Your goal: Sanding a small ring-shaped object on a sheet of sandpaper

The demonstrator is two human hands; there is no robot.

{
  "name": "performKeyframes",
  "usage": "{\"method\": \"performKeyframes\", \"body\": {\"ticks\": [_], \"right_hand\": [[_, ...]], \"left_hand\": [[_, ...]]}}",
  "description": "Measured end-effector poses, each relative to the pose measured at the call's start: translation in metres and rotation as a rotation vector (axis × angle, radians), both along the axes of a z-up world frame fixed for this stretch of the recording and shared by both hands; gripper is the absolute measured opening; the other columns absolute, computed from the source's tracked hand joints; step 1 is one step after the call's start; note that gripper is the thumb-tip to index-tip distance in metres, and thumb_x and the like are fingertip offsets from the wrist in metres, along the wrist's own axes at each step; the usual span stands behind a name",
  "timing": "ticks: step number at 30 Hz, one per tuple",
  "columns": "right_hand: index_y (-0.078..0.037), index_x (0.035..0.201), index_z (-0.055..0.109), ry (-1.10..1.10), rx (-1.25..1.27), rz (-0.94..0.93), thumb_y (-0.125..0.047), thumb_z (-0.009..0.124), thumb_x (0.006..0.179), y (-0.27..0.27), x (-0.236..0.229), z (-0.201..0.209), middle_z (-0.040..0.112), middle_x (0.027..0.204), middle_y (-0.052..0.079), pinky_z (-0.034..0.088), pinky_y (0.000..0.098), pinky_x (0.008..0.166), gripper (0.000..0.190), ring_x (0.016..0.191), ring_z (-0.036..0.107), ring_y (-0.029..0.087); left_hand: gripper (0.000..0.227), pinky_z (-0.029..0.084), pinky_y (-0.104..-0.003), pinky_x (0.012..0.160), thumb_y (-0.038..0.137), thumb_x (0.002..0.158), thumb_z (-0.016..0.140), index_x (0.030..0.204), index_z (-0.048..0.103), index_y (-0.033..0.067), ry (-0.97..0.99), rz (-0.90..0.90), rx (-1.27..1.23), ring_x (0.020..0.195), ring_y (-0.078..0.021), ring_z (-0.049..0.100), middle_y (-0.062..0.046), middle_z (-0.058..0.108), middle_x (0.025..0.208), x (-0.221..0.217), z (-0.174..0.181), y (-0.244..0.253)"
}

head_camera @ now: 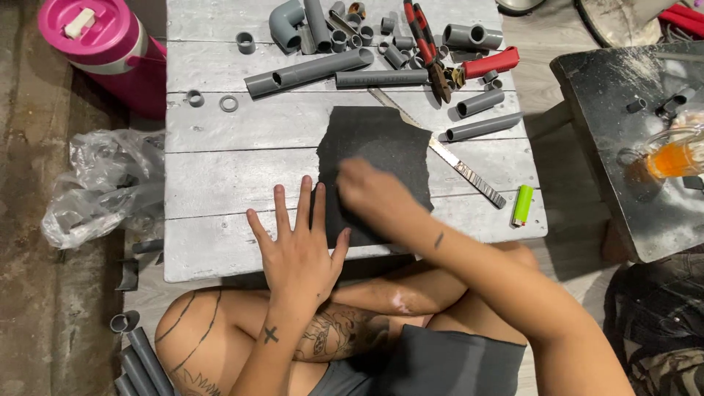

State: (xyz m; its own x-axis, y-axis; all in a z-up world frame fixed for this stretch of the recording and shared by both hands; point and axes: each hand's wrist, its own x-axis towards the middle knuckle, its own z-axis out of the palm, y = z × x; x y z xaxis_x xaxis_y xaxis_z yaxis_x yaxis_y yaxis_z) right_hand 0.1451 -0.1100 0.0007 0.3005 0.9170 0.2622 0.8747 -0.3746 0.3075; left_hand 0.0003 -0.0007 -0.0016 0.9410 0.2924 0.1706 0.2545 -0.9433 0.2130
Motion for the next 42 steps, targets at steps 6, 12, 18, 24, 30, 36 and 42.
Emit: {"method": "performKeyframes", "body": {"ticks": [6, 12, 18, 24, 30, 36, 42], "right_hand": [[-0.005, 0.091, 0.061, 0.029, -0.016, -0.182, 0.0, 0.056, 0.094, -0.061, 0.04, 0.001, 0.055, 0.09, 0.004, 0.054, 0.0216, 0.05, 0.008, 0.081, 0.066, 0.017], [-0.011, 0.086, 0.064, -0.033, -0.164, 0.003, 0.003, 0.054, 0.093, -0.069, -0.045, -0.012, 0.052, 0.089, 0.002, 0.048, 0.017, 0.046, 0.018, 0.077, 0.063, 0.016], [-0.011, 0.09, 0.069, 0.103, 0.094, 0.059, -0.004, 0.062, 0.09, -0.005, -0.012, -0.008, 0.058, 0.091, 0.003, 0.054, 0.0264, 0.046, 0.01, 0.07, 0.067, 0.015], [-0.003, 0.095, 0.064, -0.056, 0.03, -0.111, 0.001, 0.053, 0.096, -0.067, 0.039, 0.0, 0.057, 0.092, 0.005, 0.054, 0.0214, 0.067, 0.011, 0.092, 0.066, 0.02], [-0.01, 0.09, 0.063, -0.091, -0.153, -0.008, 0.001, 0.053, 0.093, -0.083, -0.043, -0.001, 0.054, 0.088, 0.002, 0.051, 0.0207, 0.065, 0.015, 0.086, 0.061, 0.018], [-0.012, 0.087, 0.066, 0.04, 0.105, 0.067, -0.003, 0.059, 0.091, -0.012, -0.013, -0.015, 0.056, 0.087, 0.0, 0.052, 0.0204, 0.058, 0.012, 0.081, 0.063, 0.014], [-0.004, 0.091, 0.063, 0.028, 0.04, -0.13, 0.001, 0.055, 0.096, -0.063, 0.026, 0.013, 0.057, 0.088, 0.004, 0.052, 0.0201, 0.058, 0.011, 0.086, 0.065, 0.018]], "left_hand": [[0.071, 0.0, -0.074, 0.112, 0.055, 0.098, 0.04, 0.156, 0.037, 0.0149, -0.026, -0.011, -0.034, 0.152, -0.0409, 0.022, -0.008, 0.03, 0.166, 0.0, 0.0, 0.001], [0.07, 0.001, -0.074, 0.112, 0.053, 0.098, 0.042, 0.156, 0.036, 0.0156, -0.023, -0.012, -0.023, 0.151, -0.0414, 0.021, -0.007, 0.028, 0.167, 0.0, 0.003, 0.0], [0.074, 0.006, -0.075, 0.112, 0.053, 0.092, 0.047, 0.155, 0.037, 0.0161, -0.008, -0.013, 0.008, 0.151, -0.0401, 0.022, -0.004, 0.026, 0.168, 0.0, -0.001, 0.0], [0.07, 0.003, -0.075, 0.112, 0.054, 0.098, 0.041, 0.156, 0.037, 0.0148, -0.052, -0.016, -0.016, 0.15, -0.0418, 0.025, -0.007, 0.03, 0.166, -0.001, 0.0, 0.0], [0.069, 0.001, -0.076, 0.112, 0.054, 0.098, 0.041, 0.155, 0.039, 0.0138, -0.063, -0.011, -0.029, 0.15, -0.0426, 0.025, -0.008, 0.032, 0.165, 0.0, -0.001, -0.002], [0.072, 0.005, -0.075, 0.113, 0.054, 0.094, 0.044, 0.155, 0.039, 0.0158, -0.048, -0.007, 0.012, 0.151, -0.0405, 0.025, -0.005, 0.031, 0.166, -0.001, -0.004, -0.002], [0.07, 0.002, -0.074, 0.113, 0.055, 0.098, 0.04, 0.156, 0.039, 0.0153, -0.048, -0.007, -0.003, 0.151, -0.041, 0.025, -0.007, 0.033, 0.166, -0.001, -0.001, -0.001]]}}
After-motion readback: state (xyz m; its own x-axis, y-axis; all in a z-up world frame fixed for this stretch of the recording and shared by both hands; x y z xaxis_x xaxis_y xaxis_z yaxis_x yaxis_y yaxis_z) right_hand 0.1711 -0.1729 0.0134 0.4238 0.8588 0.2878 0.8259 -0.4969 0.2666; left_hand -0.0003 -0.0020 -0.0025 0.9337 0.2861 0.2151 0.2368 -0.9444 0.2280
